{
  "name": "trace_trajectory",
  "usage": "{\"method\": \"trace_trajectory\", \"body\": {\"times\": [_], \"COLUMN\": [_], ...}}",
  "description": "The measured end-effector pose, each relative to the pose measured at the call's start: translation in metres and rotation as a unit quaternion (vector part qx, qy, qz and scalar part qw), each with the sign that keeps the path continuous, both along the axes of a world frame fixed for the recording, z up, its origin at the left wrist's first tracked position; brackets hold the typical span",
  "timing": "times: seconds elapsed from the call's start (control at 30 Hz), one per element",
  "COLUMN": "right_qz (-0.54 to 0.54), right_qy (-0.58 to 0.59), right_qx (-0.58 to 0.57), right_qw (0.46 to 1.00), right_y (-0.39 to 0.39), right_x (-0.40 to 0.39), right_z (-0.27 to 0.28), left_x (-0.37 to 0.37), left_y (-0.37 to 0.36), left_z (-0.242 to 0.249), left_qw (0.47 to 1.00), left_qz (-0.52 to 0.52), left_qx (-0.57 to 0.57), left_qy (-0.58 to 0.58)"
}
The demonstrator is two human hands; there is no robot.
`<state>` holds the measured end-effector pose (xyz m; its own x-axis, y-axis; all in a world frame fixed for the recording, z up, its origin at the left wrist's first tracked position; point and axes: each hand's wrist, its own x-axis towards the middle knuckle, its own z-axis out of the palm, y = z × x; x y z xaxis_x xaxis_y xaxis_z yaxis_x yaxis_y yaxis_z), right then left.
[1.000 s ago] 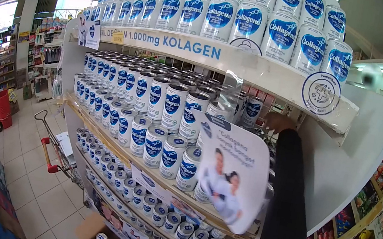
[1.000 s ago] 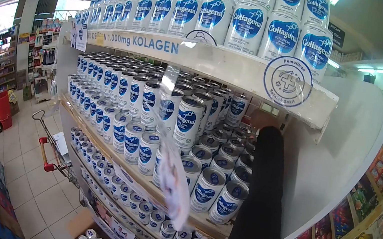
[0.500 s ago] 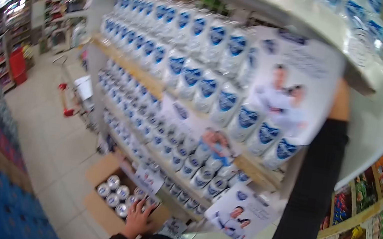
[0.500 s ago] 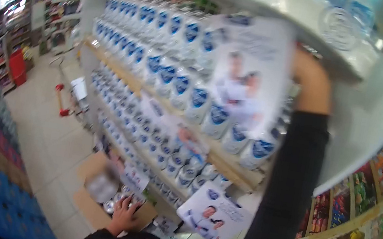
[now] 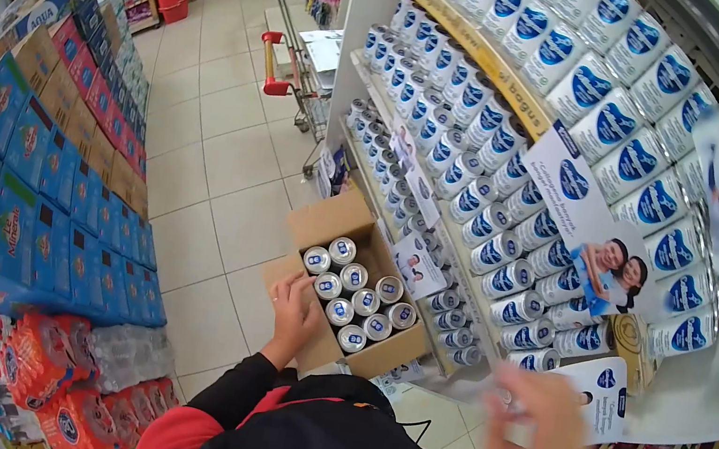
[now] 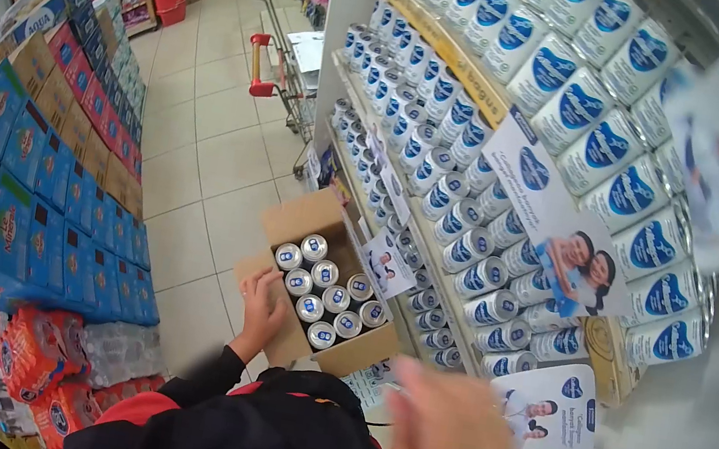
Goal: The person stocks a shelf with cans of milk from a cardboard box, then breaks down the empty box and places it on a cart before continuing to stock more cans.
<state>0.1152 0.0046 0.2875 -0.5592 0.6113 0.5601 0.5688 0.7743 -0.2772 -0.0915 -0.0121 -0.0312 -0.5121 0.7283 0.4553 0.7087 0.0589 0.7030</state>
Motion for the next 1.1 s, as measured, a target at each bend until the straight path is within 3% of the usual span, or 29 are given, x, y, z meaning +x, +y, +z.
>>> {"method": "trace_trajectory", "body": {"times": [0.07,0.17,0.23,0.27,0.33,0.53,0.6,0.8,0.93,1.1], "right_qz": [0.093,0.083,0.012,0.014,-0.022,-0.026,-0.084,-0.034,0.02,0.091], "right_qy": [0.018,-0.003,-0.108,-0.111,-0.249,-0.318,-0.355,-0.32,-0.223,-0.004], "right_qx": [-0.141,-0.305,-0.286,-0.288,-0.277,-0.32,-0.31,-0.261,-0.218,-0.311], "right_qw": [0.985,0.949,0.952,0.951,0.928,0.892,0.878,0.91,0.95,0.946], "right_y": [0.025,0.077,0.104,0.111,0.126,0.13,0.126,0.132,0.123,0.101], "right_x": [-0.039,-0.089,-0.103,-0.107,-0.111,-0.129,-0.133,-0.122,-0.106,-0.068], "right_z": [-0.05,-0.167,-0.234,-0.257,-0.284,-0.291,-0.297,-0.288,-0.233,-0.154], "left_x": [-0.008,-0.018,-0.016,-0.015,-0.012,0.002,0.003,0.002,0.002,-0.007], "left_y": [-0.001,-0.003,-0.003,-0.003,0.0,0.017,0.019,0.016,0.018,0.019], "left_z": [0.002,-0.015,-0.02,-0.024,-0.034,-0.044,-0.05,-0.062,-0.058,-0.018], "left_qw": [1.0,0.996,0.994,0.993,0.987,0.984,0.981,0.984,0.986,0.986], "left_qz": [0.002,-0.062,-0.066,-0.072,-0.092,-0.083,-0.09,-0.104,-0.094,-0.036], "left_qx": [-0.01,-0.018,-0.027,-0.036,-0.071,-0.101,-0.108,-0.084,-0.076,-0.097], "left_qy": [-0.007,-0.061,-0.077,-0.091,-0.112,-0.118,-0.131,-0.118,-0.115,-0.134]}}
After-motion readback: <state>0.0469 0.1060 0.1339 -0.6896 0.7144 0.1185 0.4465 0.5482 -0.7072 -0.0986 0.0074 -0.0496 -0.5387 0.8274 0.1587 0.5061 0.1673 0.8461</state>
